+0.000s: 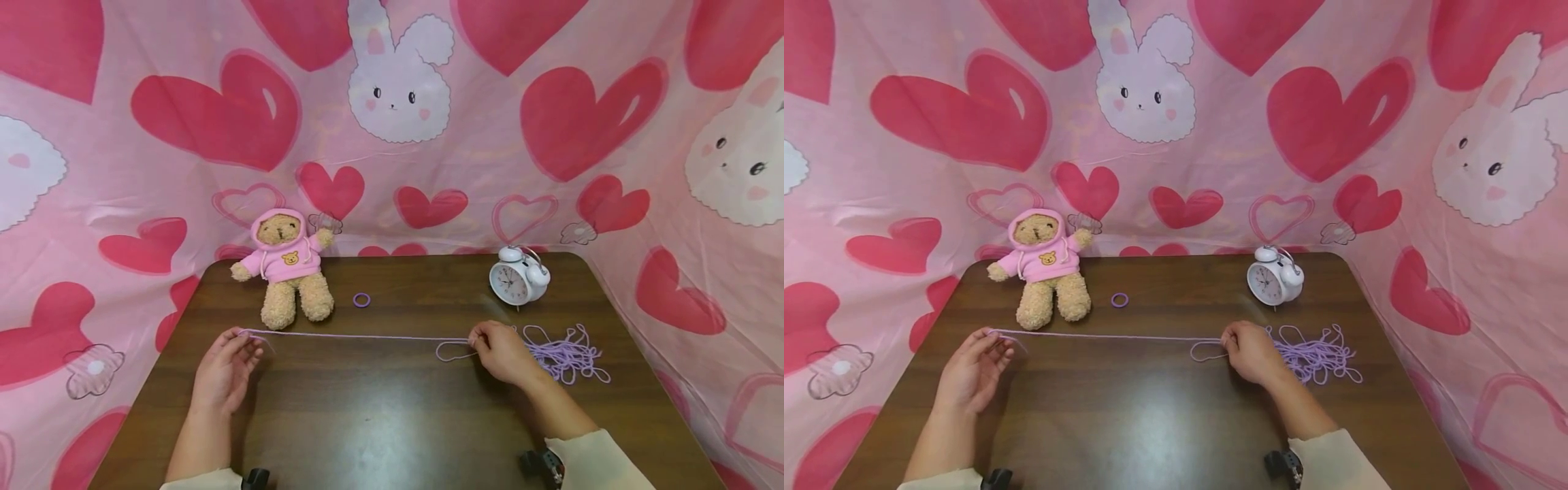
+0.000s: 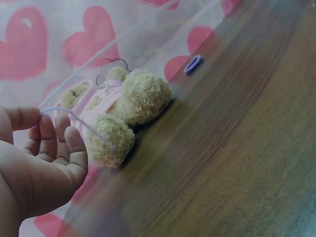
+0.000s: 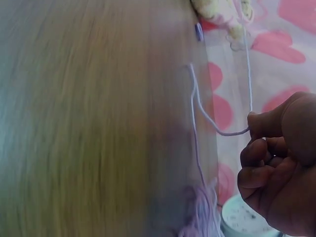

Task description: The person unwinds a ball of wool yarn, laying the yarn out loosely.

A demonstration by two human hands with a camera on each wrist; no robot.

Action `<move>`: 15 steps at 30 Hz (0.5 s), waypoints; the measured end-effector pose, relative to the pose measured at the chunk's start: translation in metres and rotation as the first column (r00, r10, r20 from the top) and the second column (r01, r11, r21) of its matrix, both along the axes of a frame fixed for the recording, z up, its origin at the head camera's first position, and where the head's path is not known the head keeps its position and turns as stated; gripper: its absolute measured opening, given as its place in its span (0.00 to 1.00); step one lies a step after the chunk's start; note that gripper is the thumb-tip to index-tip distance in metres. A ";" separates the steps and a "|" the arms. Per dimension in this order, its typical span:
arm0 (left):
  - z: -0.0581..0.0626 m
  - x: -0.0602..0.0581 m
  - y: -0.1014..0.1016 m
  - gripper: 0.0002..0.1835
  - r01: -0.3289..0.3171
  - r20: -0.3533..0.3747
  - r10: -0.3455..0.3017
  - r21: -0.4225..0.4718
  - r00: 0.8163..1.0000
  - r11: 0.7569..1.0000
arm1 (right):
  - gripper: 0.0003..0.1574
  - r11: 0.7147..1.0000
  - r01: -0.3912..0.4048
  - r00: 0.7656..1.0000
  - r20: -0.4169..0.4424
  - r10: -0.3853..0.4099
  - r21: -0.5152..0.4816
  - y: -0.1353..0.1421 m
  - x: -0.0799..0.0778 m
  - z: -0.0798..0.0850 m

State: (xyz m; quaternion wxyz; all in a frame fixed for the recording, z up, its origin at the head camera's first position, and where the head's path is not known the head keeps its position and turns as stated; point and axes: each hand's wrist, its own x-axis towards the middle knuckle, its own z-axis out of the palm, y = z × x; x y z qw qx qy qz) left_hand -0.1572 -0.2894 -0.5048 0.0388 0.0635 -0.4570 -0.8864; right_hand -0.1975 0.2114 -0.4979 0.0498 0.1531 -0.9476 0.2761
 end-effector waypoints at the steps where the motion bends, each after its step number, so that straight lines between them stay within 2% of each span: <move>1: 0.000 0.000 -0.001 0.06 0.000 -0.002 0.000 0.003 1.000 1.000 | 0.09 1.000 0.003 1.000 -0.006 -0.003 -0.001 0.003 0.001 0.001; 10: -0.002 0.002 -0.003 0.07 0.001 0.006 -0.001 -0.004 1.000 1.000 | 0.08 0.997 0.068 0.997 -0.051 -0.066 0.037 0.036 0.008 0.010; 15: -0.003 0.002 -0.004 0.07 0.006 -0.007 -0.006 0.004 1.000 1.000 | 0.06 0.994 0.104 0.994 -0.043 -0.102 0.041 0.051 0.012 0.013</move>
